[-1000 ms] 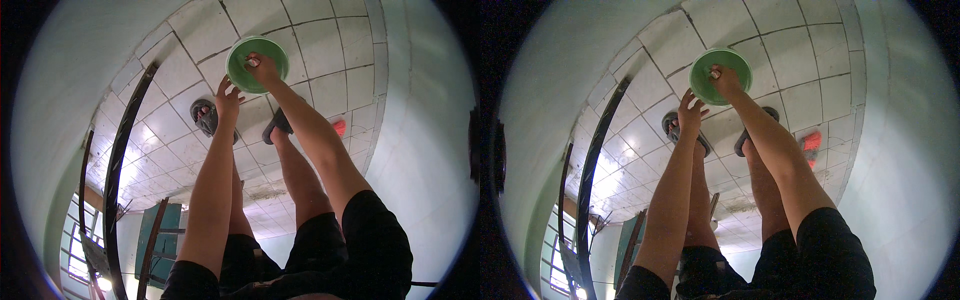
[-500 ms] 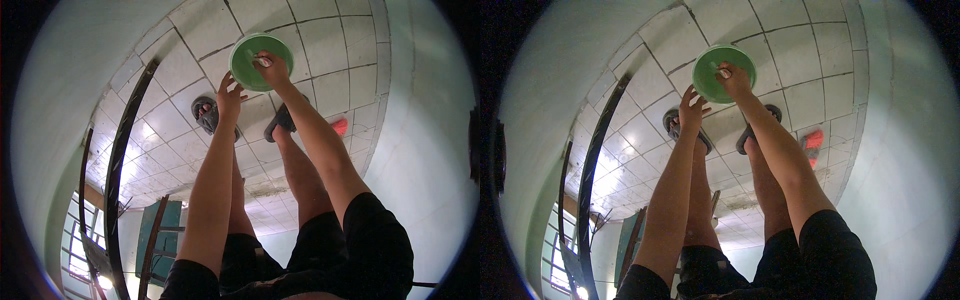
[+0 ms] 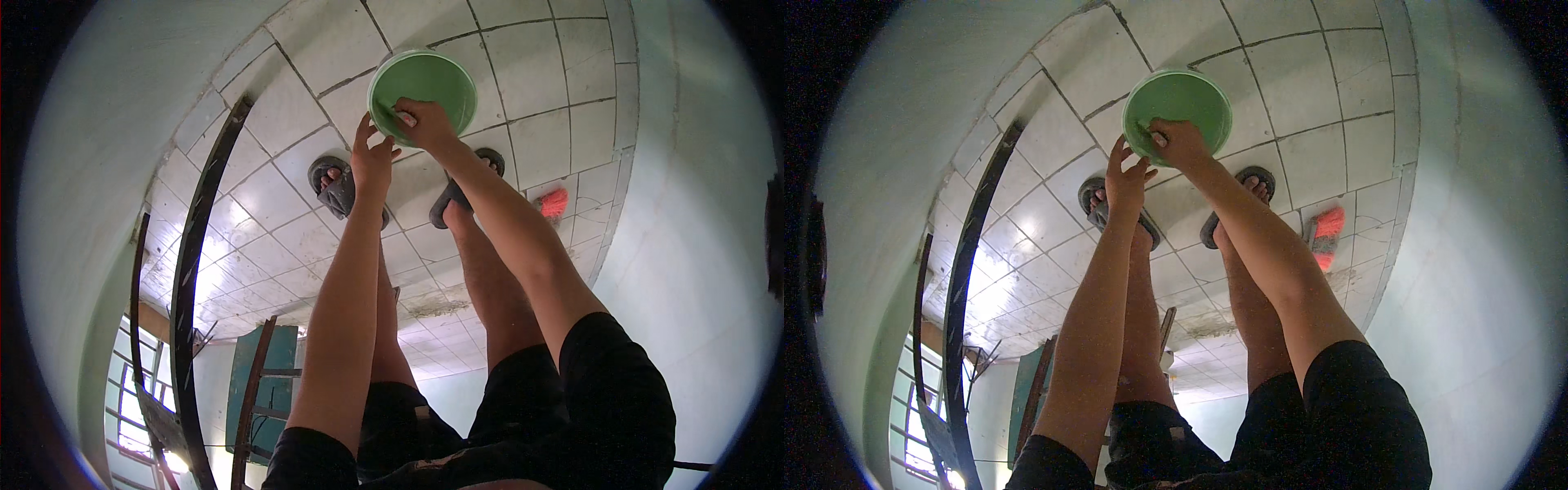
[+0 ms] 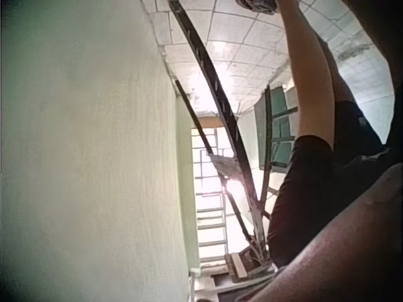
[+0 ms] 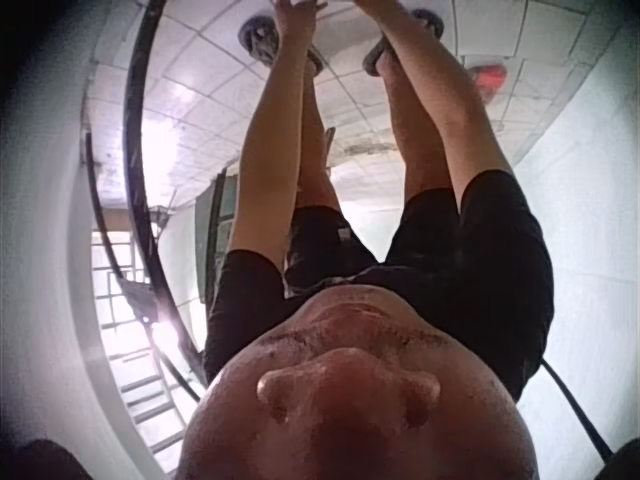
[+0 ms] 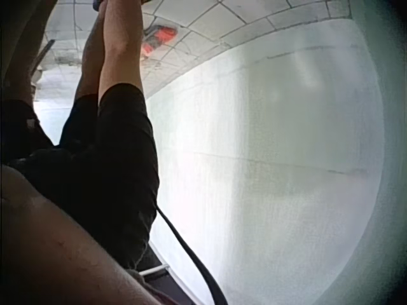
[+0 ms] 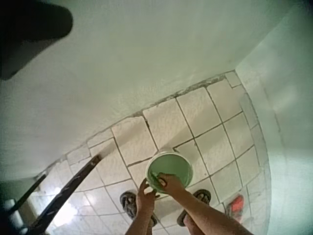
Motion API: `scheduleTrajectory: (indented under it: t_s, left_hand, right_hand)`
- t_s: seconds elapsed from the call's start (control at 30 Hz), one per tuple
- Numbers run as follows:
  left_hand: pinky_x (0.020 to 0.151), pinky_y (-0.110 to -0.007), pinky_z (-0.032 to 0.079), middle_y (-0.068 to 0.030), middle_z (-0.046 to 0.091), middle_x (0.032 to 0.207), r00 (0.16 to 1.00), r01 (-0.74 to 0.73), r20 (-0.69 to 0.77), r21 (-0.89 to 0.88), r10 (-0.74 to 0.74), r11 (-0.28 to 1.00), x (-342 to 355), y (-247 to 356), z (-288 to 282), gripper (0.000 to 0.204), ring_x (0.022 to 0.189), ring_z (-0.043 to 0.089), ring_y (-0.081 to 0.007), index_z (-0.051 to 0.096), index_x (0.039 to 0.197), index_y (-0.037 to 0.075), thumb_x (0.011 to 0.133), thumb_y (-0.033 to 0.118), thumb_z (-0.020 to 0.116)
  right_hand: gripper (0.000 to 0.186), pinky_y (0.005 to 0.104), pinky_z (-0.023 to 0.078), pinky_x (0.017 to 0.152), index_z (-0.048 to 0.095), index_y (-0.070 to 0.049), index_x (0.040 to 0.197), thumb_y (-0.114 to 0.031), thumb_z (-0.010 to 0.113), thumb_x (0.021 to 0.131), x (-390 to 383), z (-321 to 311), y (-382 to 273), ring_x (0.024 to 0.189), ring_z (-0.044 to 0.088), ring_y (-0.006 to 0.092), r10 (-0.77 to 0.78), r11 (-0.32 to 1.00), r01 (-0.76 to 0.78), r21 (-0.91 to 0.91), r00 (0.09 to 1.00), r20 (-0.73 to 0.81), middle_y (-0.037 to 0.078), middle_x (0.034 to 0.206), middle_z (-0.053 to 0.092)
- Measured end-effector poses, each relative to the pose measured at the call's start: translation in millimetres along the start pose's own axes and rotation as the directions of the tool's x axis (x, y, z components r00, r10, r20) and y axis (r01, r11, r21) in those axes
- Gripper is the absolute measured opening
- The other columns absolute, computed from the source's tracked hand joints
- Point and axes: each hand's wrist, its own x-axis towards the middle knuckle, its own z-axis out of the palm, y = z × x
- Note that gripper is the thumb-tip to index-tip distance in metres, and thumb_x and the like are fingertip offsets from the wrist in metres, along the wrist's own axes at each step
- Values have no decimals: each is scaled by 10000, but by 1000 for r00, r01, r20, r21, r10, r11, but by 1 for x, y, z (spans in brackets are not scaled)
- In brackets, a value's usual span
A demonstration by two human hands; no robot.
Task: The person sweeps the floor along the wall using a hand brush, dips a paintbrush into a paint bucket, and applies paint to the wall.
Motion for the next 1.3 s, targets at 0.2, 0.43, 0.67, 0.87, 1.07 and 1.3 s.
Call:
scheduleTrajectory:
  t_s: [0.2,0.43,0.67,0.87,1.07,1.3]
  left_hand:
    - [652,-258,542,-133,549,1163,1000,-24,5,-4,24,1000,2,-5,-3,570,801,652,-183,398,1336,112,809,8,588]
    - [652,-255,529,-133,554,1163,999,-20,-25,21,21,1000,2,-8,-1,582,765,655,-167,402,1339,110,801,38,615]
    - [649,-257,531,-137,540,1177,1000,-15,-1,-4,15,1000,4,-6,-2,571,794,650,-168,402,1338,98,809,22,603]
    - [691,-269,539,-140,515,1187,1000,28,16,-111,-27,993,2,0,0,566,826,645,-193,400,1343,101,817,18,592]
    - [702,-265,536,-140,520,1180,998,57,5,-27,-57,998,3,-2,-1,595,838,641,-194,373,1361,95,812,10,586]
    - [666,-257,521,-126,568,1120,999,-24,22,47,23,999,3,-4,-5,606,807,644,-168,370,1369,122,811,37,590]
  right_hand:
    - [188,387,505,695,617,-88,853,-166,666,688,6,-4,6,798,622,335,-103,984,117,135,989,-109,137,860,643]
    - [222,372,506,697,632,-109,882,-163,685,672,8,-11,9,775,631,320,-25,993,37,110,994,-106,104,842,652]
    - [225,371,502,720,626,-108,866,-181,695,665,7,-13,2,792,629,310,6,985,11,173,995,-97,95,822,651]
    - [240,313,489,734,624,-115,877,-190,724,673,19,-23,4,815,629,213,152,986,-150,70,988,-25,56,838,649]
    - [215,303,489,734,617,-108,865,-180,718,690,15,-11,7,811,626,199,64,977,-68,200,998,23,48,853,646]
    - [215,276,484,719,600,-79,865,-143,723,700,11,-36,9,774,612,170,-29,976,57,210,991,-134,50,832,637]
